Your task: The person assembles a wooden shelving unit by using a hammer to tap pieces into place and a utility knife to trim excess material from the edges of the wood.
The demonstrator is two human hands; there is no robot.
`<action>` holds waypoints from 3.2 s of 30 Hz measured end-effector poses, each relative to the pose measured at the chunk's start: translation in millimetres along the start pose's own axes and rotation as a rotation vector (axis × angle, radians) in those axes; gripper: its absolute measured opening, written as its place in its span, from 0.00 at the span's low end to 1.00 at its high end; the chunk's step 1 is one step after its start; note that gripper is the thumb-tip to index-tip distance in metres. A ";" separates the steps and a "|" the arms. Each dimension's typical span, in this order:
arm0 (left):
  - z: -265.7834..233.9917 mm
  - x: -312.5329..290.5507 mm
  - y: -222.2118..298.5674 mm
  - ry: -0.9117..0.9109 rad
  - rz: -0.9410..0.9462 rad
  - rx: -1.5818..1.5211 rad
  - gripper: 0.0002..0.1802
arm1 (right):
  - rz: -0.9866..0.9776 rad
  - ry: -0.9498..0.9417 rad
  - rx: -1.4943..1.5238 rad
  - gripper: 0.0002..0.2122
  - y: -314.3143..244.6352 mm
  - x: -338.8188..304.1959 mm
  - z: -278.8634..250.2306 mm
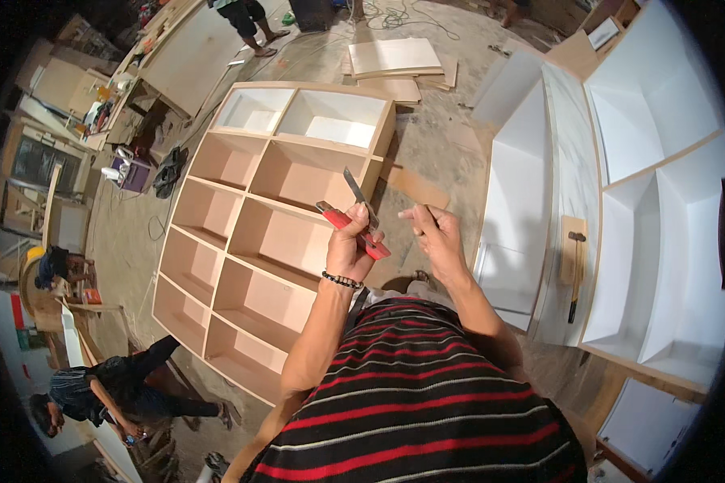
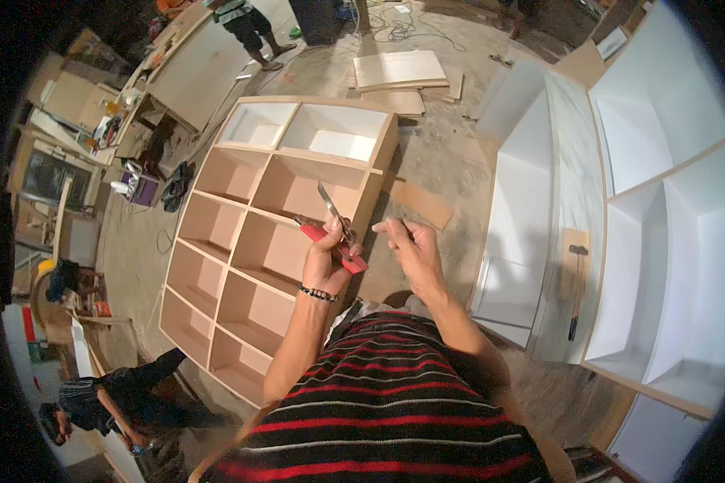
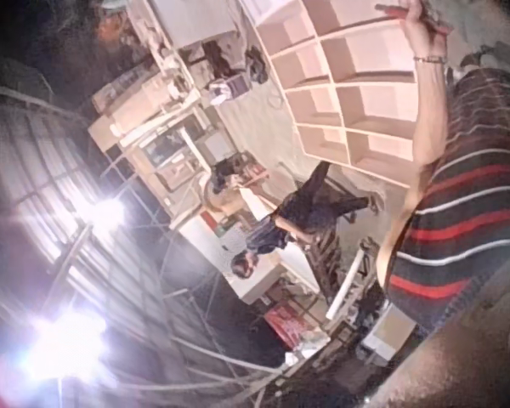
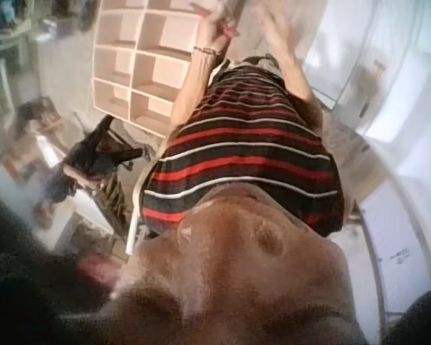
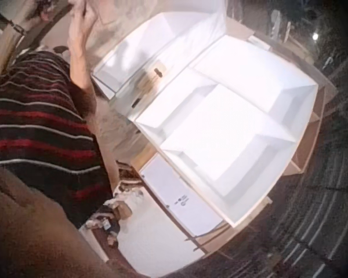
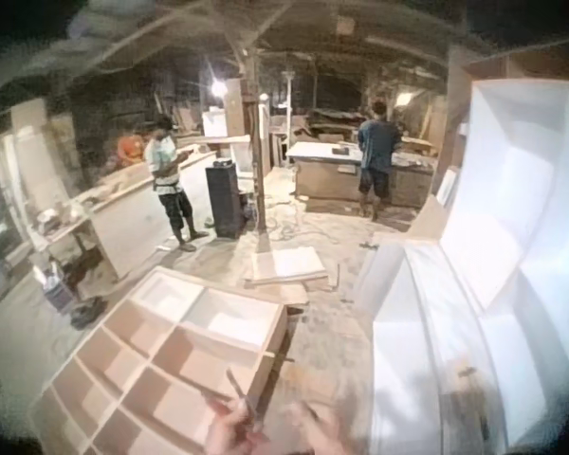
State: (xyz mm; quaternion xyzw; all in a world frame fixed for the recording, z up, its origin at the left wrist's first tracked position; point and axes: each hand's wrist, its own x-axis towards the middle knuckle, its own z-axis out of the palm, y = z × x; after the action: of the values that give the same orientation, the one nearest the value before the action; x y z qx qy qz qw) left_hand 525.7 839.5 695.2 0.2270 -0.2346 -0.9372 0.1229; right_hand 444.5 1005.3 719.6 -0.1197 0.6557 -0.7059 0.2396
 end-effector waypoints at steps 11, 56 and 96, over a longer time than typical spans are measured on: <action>-23.8 -14.2 23.7 -0.136 -0.031 -0.046 0.15 | 0.556 -0.642 0.223 0.15 6.5 40.7 39.4; -139.6 -154.4 41.0 0.252 0.877 -0.480 0.37 | 0.207 -0.779 -0.348 0.10 -4.6 39.8 107.8; -116.6 -187.2 117.9 0.142 1.113 -0.224 0.31 | 0.067 -1.170 -0.286 0.05 -29.8 17.3 164.2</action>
State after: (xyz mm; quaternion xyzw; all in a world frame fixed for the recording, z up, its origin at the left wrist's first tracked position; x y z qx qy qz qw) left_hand 758.9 756.4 730.8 0.1175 -0.2093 -0.7328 0.6367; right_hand 503.6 854.9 764.6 -0.4987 0.5067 -0.4199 0.5642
